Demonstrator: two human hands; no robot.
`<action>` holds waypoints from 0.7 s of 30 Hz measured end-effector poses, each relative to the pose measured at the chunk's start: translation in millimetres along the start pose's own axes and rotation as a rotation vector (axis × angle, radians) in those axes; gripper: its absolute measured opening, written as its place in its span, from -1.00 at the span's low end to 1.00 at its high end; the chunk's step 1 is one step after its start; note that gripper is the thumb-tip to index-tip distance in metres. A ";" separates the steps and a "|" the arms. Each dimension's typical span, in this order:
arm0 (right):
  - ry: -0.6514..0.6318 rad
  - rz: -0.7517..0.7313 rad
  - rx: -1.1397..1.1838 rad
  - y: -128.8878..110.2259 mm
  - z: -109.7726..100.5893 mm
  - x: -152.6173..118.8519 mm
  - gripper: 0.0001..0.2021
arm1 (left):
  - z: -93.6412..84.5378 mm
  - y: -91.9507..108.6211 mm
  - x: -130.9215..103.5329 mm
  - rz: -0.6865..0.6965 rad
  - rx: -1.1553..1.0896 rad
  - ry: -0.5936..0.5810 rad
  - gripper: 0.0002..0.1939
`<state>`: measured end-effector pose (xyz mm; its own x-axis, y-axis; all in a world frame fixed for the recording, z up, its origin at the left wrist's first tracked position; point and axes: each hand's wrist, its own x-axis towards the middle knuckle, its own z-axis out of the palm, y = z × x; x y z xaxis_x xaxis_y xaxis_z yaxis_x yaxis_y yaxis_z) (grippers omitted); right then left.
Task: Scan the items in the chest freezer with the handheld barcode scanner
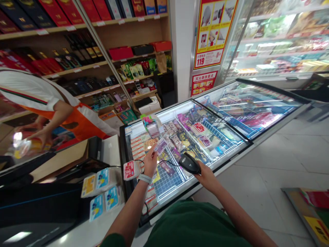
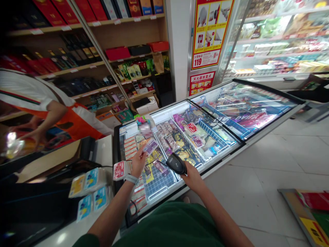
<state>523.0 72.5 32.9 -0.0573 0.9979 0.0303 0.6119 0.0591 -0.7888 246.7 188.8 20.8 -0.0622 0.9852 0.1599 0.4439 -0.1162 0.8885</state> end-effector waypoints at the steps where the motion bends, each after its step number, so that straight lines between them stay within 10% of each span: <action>1: 0.000 0.000 0.002 0.0 0.0 0.1 -0.63 | -0.3 0.5 0.1 -0.002 0.002 0.004 -0.51; 21: -0.020 0.007 -0.003 -7.9 -2.7 1.7 -0.77 | 1.3 -1.0 1.6 0.054 -0.045 0.005 -0.49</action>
<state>520.3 73.8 40.8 -0.0684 0.9976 0.0128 0.6150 0.0523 -0.7868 247.3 190.6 19.6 -0.0440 0.9767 0.2100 0.4058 -0.1746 0.8971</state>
